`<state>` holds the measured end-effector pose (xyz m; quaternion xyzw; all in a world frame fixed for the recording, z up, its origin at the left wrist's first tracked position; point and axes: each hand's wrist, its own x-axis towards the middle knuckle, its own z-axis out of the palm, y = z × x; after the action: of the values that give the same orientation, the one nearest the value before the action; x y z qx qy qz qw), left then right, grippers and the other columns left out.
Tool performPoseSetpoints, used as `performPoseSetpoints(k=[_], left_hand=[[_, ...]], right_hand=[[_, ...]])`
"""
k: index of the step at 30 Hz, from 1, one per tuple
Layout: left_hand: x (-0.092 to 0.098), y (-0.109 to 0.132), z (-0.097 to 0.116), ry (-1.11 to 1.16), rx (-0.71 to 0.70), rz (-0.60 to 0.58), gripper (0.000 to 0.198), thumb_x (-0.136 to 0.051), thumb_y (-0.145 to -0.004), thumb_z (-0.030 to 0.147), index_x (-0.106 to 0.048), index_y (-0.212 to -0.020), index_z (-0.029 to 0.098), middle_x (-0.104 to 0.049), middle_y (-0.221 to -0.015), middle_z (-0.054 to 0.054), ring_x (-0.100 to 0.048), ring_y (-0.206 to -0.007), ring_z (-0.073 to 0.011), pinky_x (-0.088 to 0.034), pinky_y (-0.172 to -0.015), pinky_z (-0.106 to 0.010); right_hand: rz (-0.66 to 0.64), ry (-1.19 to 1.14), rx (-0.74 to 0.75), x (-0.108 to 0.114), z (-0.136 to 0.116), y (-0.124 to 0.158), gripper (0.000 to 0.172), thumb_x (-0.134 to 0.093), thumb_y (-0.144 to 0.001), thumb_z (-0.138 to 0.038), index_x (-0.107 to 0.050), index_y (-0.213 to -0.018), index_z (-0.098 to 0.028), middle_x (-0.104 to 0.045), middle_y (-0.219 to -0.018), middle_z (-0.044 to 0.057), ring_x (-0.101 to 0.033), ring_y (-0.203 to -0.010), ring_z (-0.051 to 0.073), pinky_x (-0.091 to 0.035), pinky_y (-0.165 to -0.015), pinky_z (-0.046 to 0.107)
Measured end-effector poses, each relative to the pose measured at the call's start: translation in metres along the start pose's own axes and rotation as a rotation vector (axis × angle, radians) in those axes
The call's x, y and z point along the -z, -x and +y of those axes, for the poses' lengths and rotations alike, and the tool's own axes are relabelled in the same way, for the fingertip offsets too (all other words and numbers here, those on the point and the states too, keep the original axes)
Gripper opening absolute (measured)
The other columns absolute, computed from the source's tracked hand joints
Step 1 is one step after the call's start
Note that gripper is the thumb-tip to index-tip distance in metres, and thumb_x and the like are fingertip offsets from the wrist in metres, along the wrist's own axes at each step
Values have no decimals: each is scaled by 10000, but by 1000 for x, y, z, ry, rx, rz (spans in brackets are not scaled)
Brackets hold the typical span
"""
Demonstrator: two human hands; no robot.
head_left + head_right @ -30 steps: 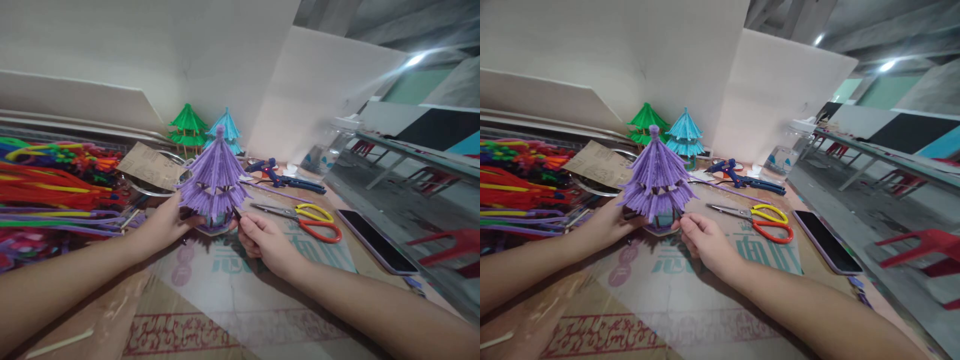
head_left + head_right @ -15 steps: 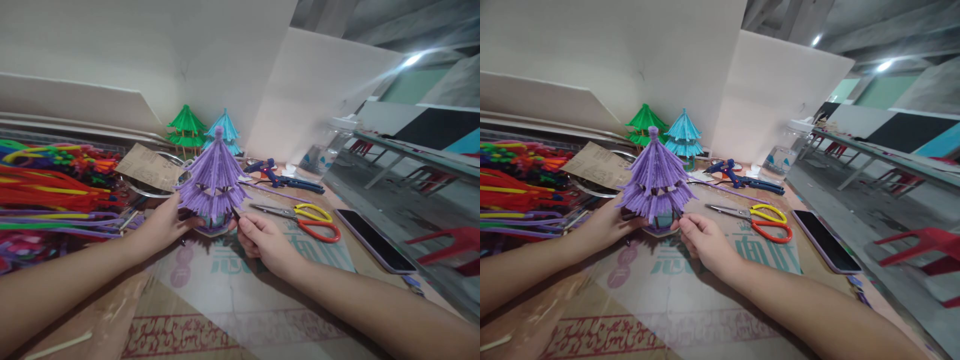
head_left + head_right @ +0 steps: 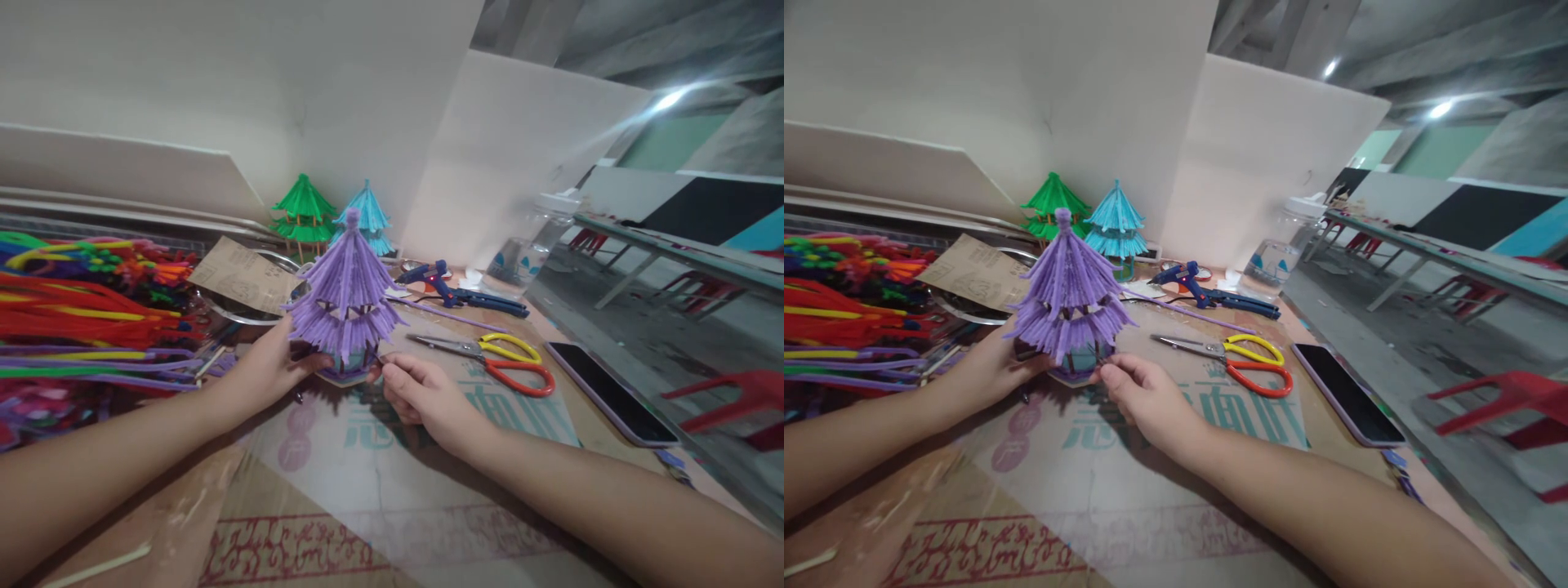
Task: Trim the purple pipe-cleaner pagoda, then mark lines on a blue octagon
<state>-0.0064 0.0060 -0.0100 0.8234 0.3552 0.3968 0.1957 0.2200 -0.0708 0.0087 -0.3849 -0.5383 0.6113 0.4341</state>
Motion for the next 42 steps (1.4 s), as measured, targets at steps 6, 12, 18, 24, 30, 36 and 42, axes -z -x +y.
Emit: performPoseSetpoints(k=[6,12,18,24,30,36,42], left_hand=[[1,-1,-1,-2,5,-8,464,-604,-861,442,-513,-1233,180,-666,-1266,-147,-633,-1207,-319,-495,-1069,-500],[1,0,0,28,45,-29,536,-591,-858,444,-485,-1305,168,-640,-1316,-161,-631,-1211,-320,-501,-1060,-505],[2,0,3,19,44,-23,560,-602,-852,443,-480,-1328,175,-641,-1310,-156,-582,-1279,-341,-467,-1093,-526],[2,0,1,35,46,-19,568,-619,-848,453,-483,-1327,180,-653,-1299,-152,-610,-1243,-335,-477,-1084,-521],[3,-1,7,50,58,-42,565,-611,-852,470,-498,-1322,177,-648,-1311,-155,-600,-1259,-339,-474,-1089,-527],[2,-3,10,101,57,-58,466,-612,-853,545,-633,-1139,178,-716,-1156,-126,-661,-1120,-324,-511,-1042,-500],[2,-6,14,43,81,-61,461,-669,-798,581,-670,-1044,192,-741,-1050,-92,-680,-1018,-312,-519,-1023,-499]], right_hand=[[17,-15,21,0,0,1,539,-725,-712,-679,-571,-799,-171,-340,-495,-122,-210,-408,47,-123,-383,213],[39,15,4,0,1,0,504,-697,-730,-655,-568,-805,-173,-340,-479,-126,-211,-405,49,-133,-378,198],[62,-32,-21,2,1,0,520,-708,-711,-663,-558,-819,-177,-310,-487,-133,-189,-414,46,-108,-383,189],[58,-46,-25,1,0,-1,532,-736,-692,-670,-560,-804,-181,-316,-478,-128,-195,-414,47,-110,-376,183],[63,-45,-40,1,1,-1,555,-729,-681,-700,-548,-806,-191,-297,-465,-139,-175,-404,45,-116,-372,180],[53,49,-2,1,5,-1,494,-690,-749,-660,-569,-803,-184,-328,-506,-112,-205,-431,64,-130,-396,217],[37,215,33,0,4,3,417,-675,-826,-591,-626,-884,-181,-373,-561,-82,-291,-483,90,-200,-444,235]])
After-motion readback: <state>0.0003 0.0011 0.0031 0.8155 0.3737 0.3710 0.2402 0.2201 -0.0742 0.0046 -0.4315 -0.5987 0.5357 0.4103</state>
